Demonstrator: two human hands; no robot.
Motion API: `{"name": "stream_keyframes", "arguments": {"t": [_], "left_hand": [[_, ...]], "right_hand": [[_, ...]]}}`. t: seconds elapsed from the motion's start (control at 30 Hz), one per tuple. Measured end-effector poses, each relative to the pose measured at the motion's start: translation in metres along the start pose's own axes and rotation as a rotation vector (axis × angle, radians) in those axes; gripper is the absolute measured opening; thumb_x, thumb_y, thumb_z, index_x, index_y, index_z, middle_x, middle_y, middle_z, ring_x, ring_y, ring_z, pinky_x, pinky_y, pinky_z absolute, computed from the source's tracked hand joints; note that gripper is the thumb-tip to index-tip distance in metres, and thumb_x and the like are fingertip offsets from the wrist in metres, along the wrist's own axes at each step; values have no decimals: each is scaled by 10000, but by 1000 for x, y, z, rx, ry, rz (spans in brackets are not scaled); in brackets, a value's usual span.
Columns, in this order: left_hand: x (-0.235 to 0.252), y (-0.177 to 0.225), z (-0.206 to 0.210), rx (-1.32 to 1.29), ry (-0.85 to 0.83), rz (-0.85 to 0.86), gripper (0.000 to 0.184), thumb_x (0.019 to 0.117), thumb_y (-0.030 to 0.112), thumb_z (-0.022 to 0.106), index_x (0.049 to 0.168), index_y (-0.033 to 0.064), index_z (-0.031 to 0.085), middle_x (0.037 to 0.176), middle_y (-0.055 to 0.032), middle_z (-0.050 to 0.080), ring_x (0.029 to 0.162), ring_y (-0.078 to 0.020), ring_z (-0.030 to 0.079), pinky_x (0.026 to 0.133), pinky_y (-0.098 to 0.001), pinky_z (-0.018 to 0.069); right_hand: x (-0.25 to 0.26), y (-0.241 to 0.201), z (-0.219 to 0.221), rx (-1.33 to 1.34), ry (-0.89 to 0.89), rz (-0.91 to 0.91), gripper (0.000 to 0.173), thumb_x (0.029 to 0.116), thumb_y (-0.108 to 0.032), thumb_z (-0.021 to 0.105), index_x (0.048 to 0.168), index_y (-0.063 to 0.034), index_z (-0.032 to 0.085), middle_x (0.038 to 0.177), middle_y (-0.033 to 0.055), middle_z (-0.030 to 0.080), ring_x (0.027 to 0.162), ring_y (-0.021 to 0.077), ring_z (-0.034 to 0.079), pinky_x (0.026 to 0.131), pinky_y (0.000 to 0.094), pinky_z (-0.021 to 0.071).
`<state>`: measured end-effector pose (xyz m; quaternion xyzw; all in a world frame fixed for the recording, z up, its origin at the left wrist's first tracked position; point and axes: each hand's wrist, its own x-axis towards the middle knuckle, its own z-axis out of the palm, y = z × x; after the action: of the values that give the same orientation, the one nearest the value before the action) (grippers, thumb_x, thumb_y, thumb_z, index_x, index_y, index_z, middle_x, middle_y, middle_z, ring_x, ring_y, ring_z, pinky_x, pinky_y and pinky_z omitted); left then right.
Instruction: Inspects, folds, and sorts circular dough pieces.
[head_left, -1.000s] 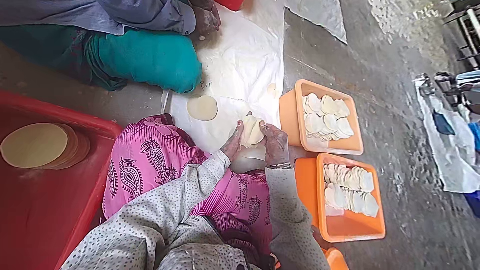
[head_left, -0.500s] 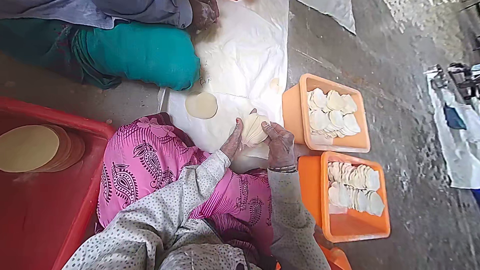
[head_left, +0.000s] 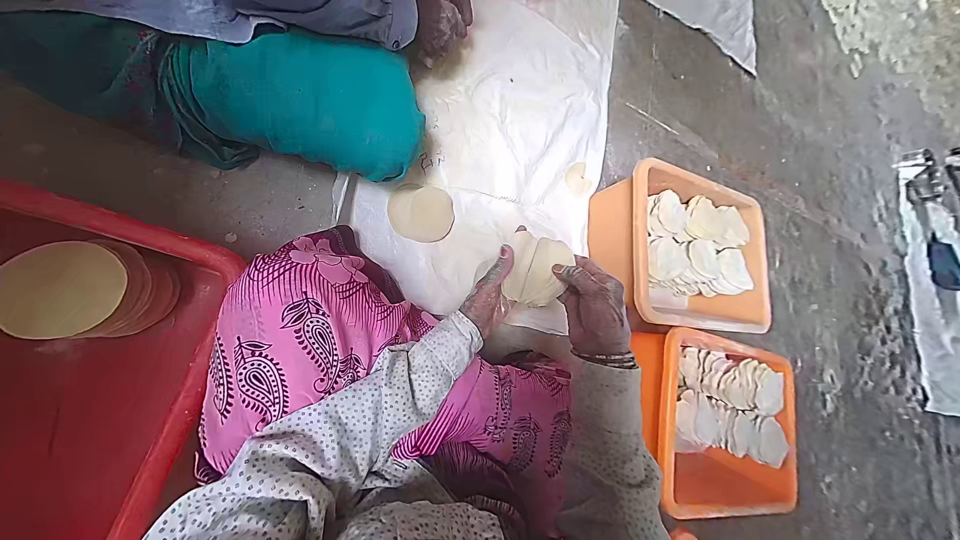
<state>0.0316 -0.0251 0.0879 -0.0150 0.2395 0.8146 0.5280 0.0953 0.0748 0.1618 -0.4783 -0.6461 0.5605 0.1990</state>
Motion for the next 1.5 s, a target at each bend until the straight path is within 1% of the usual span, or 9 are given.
{"name": "stream_keyframes", "arguments": {"t": [0.1,0.4,0.5,0.67,0.83,1.07,1.17,1.33,1.5], "left_hand": [[3,2,3,9,126,-96,409,1075,107,473,1451,-28,391,1269,-161,598,1122,-169,622,1007,-333,512],[9,3,-1,-204,198,-21,518,1113,456,247,1393,104,502,1175,-75,660,1072,-154,653,930,-335,550],[9,3,-1,-221,199,13,333,1112,309,357,1301,88,518,1041,-46,663,947,-120,666,856,-302,567],[8,2,-2,-232,210,-28,353,1099,290,406,1356,70,506,1153,-106,653,1044,-183,657,913,-363,558],[12,-2,-7,-58,93,-86,542,1108,463,250,1464,147,508,1301,-105,641,1164,-209,638,971,-397,547],[46,-12,-28,298,562,-71,768,1058,633,237,1273,0,616,1217,-190,656,1149,-264,618,1001,-463,497],[72,-14,-32,262,586,45,725,1070,611,203,1079,18,618,954,-107,649,922,-185,622,874,-390,516],[101,-41,-62,368,575,249,606,1108,507,205,850,87,558,681,-13,563,633,-109,581,630,-305,526],[98,-39,-52,373,592,327,580,1124,448,160,1036,58,580,811,28,602,748,-34,610,736,-248,534]], "right_hand": [[2,6,1,29,-14,16,126,954,29,544,995,-21,653,824,18,693,740,87,688,705,257,605],[-18,-2,30,-378,-88,-305,256,954,-55,582,1176,-2,697,1016,50,738,841,29,696,774,212,581],[-17,-1,30,-321,-128,-392,230,942,-13,592,1143,0,702,1033,51,751,877,45,715,800,213,597],[10,15,-2,-405,18,-212,591,905,-198,722,1426,0,526,1428,181,562,1309,232,536,1039,389,470],[26,35,-20,84,-279,264,248,1000,-185,586,1170,-8,619,1001,84,741,909,149,735,806,319,629],[31,48,-7,-339,-183,-93,227,769,-151,831,892,-54,668,787,36,686,750,105,670,722,306,564],[21,63,4,-551,-62,-213,447,790,-286,850,1089,7,693,964,166,715,918,271,692,853,496,542],[33,73,22,-675,-270,-11,585,863,-369,792,1300,-6,651,1220,221,693,1170,355,657,1051,538,491],[14,74,19,-568,-119,-198,549,858,-245,792,1309,27,636,1236,212,692,1147,332,676,1022,505,517]]}}
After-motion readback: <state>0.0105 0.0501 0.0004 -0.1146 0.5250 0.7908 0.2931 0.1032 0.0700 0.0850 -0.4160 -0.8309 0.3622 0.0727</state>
